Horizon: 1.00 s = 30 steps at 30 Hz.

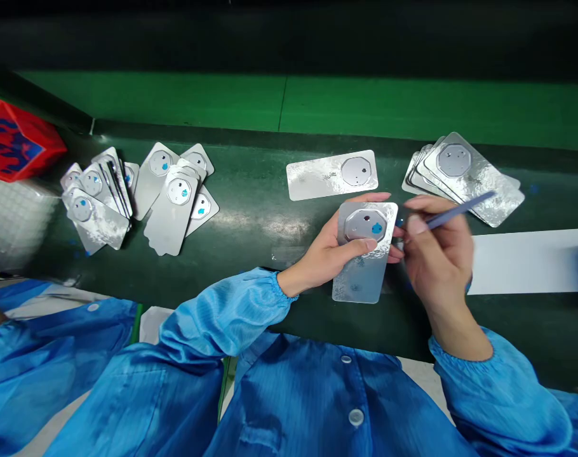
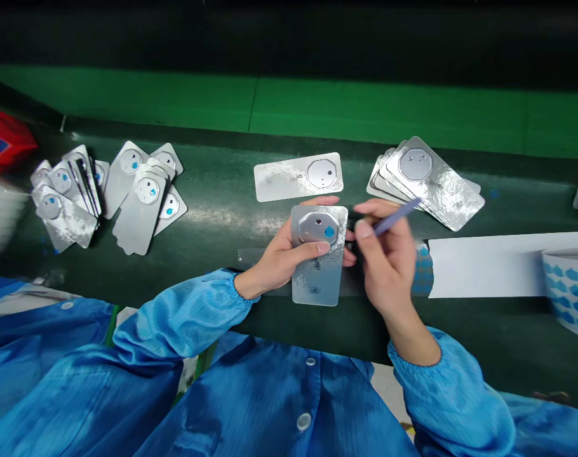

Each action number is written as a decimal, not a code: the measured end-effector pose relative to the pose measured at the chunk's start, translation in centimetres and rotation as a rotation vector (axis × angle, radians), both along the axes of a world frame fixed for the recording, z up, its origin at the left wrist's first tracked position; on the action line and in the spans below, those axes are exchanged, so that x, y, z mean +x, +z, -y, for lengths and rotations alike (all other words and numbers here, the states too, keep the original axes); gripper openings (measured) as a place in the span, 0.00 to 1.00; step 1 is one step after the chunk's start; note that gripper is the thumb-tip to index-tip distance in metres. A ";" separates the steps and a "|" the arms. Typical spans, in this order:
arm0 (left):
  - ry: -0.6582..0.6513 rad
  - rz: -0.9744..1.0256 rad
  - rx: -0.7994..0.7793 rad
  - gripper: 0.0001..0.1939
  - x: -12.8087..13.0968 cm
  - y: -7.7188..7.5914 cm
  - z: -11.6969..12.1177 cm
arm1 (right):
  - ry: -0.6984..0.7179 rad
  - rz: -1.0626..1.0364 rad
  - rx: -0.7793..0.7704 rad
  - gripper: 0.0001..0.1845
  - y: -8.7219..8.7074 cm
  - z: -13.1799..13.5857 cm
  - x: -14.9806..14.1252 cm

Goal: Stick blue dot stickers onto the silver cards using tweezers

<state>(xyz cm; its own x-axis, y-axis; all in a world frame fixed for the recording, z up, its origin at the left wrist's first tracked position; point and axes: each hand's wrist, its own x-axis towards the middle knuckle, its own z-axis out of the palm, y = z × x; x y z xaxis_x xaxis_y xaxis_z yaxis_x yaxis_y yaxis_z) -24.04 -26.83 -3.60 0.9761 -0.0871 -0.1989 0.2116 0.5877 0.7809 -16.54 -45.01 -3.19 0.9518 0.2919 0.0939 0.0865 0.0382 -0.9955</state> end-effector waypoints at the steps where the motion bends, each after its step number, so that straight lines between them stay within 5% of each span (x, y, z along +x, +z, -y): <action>1: 0.034 0.016 0.033 0.44 0.0 -0.1 0.0 | 0.069 -0.046 -0.024 0.16 -0.2 -0.1 -0.4; 4: 0.067 0.052 0.079 0.44 0.0 -0.2 0.2 | 0.150 -0.064 -0.026 0.17 -0.5 -0.6 -1.3; 18: 0.102 0.223 0.124 0.40 -0.4 -1.5 1.1 | 0.026 -0.041 -0.045 0.15 -1.3 -1.4 -1.9; 25: 0.054 0.103 0.114 0.38 0.2 -0.7 0.1 | 0.176 -0.140 -0.007 0.21 -1.3 -0.7 -0.8; 30: 0.064 0.129 0.100 0.33 0.1 -0.8 0.1 | 0.144 -0.135 -0.024 0.21 -1.5 -0.8 -1.1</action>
<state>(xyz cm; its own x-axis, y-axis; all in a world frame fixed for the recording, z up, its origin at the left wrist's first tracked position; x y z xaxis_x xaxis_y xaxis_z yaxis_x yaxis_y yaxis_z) -23.91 -26.96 -4.37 0.9971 -0.0100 -0.0761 0.0704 0.5144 0.8547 -17.64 -44.24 -4.65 0.9035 0.4266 -0.0410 -0.0530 0.0163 -0.9985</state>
